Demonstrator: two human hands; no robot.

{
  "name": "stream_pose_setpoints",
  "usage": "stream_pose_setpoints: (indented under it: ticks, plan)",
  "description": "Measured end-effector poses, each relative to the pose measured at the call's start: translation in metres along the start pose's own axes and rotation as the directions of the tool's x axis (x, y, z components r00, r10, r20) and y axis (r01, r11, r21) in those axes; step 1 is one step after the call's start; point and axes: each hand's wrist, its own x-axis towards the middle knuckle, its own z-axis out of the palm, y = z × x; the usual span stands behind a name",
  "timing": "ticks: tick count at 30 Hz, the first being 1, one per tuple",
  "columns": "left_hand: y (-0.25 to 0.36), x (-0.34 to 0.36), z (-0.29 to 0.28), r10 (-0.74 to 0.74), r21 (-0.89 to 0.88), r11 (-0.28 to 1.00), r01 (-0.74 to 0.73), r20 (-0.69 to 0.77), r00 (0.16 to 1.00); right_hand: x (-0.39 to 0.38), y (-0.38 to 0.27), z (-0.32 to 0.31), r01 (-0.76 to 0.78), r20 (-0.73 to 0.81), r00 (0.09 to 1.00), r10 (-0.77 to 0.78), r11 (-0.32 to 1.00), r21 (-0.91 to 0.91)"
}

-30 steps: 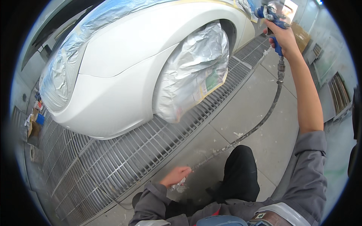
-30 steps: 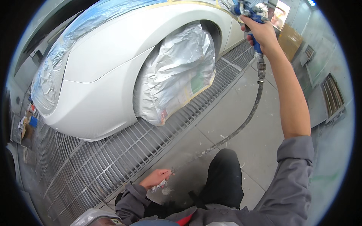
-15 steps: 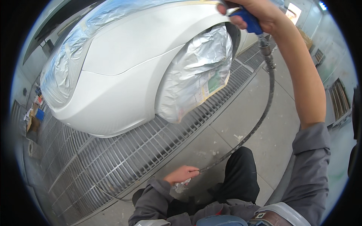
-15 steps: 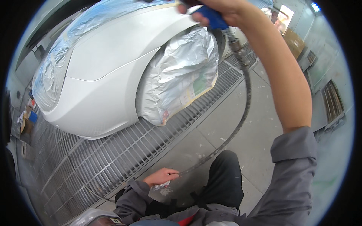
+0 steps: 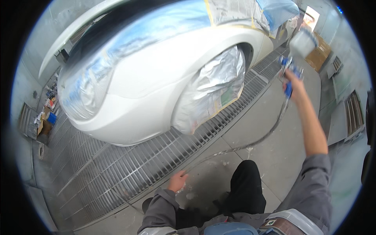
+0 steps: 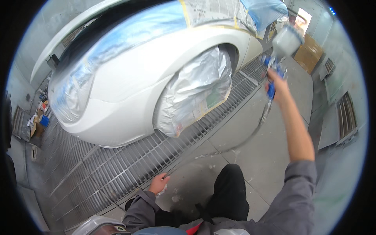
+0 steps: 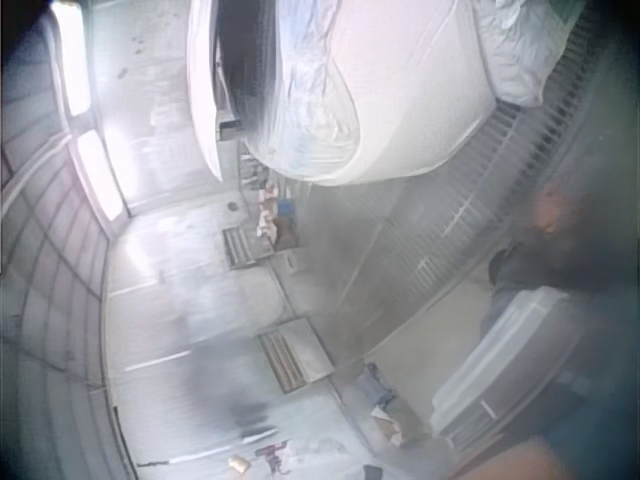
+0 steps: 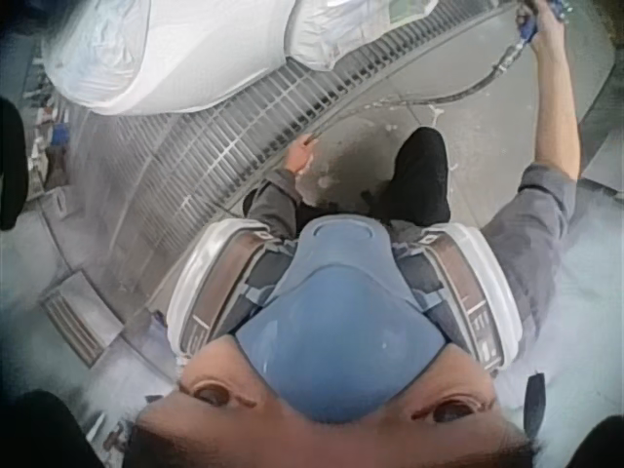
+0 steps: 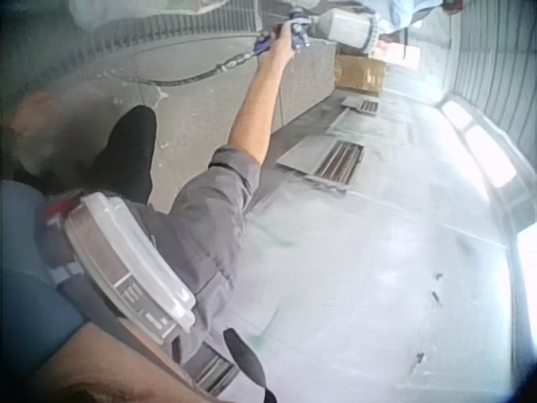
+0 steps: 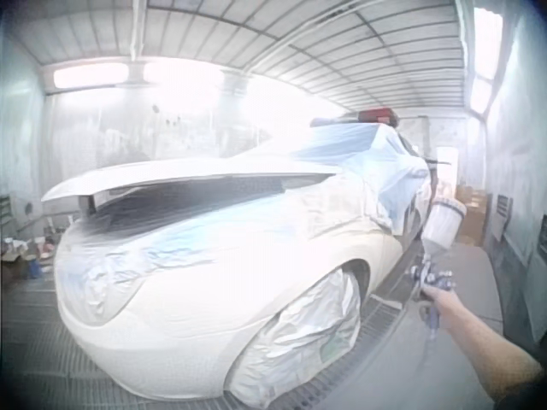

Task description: The person prepares a spray gun by pouring white paint into its cup, then sprays white paint onto the hood of a police car in a paint booth. The person moves around the vehicle to cover different areas of the hood with even strokes.

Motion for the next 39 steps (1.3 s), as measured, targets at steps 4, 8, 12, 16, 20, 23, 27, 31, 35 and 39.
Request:
stream_pose_setpoints:
  ticks: [4, 8, 12, 16, 20, 23, 27, 31, 35, 39]
  plan:
    - [0.047, -0.071, -0.05, 0.081, 0.366, 0.93, -0.031, -0.12, 0.989, -0.115, 0.015, -0.022, -0.152, -0.035, 0.988, 0.148, 0.973, -0.176]
    - [0.061, -0.174, -0.096, 0.143, 0.649, 0.761, 0.004, -0.173, 0.974, -0.228, -0.005, -0.022, -0.362, 0.034, 0.921, 0.389, 0.883, -0.3]
    - [0.106, -0.305, -0.128, -0.258, 0.523, 0.791, 0.317, -0.185, 0.948, -0.307, -0.082, -0.004, -0.373, 0.006, 0.925, 0.379, 0.913, -0.164]
    - [0.144, -0.448, -0.144, -0.344, 0.572, 0.706, 0.418, -0.24, 0.908, -0.354, -0.181, 0.001, -0.449, 0.049, 0.89, 0.454, 0.89, -0.083]
    - [0.123, -0.544, -0.151, -0.313, 0.544, 0.721, 0.429, -0.296, 0.902, -0.367, -0.26, 0.005, -0.422, 0.05, 0.907, 0.419, 0.905, 0.06]
    - [0.129, -0.573, -0.16, -0.337, 0.475, 0.762, 0.441, -0.29, 0.896, -0.37, -0.288, 0.002, -0.384, 0.01, 0.922, 0.388, 0.909, 0.164]
    - [0.152, -0.595, -0.163, -0.383, 0.398, 0.785, 0.475, -0.291, 0.877, -0.41, -0.311, -0.003, -0.242, -0.178, 0.946, 0.27, 0.957, 0.162]
    - [0.097, -0.635, -0.187, -0.168, 0.464, 0.824, 0.324, -0.345, 0.923, -0.489, -0.316, 0.003, -0.147, -0.29, 0.938, 0.191, 0.975, 0.167]
    - [0.089, -0.691, -0.212, -0.123, 0.475, 0.836, 0.276, -0.326, 0.937, -0.58, -0.319, 0.015, -0.124, -0.333, 0.93, 0.152, 0.987, 0.105]
    - [0.056, -0.748, -0.253, -0.05, 0.495, 0.84, 0.223, -0.339, 0.939, -0.651, -0.328, 0.05, -0.051, -0.301, 0.951, 0.077, 0.994, 0.092]
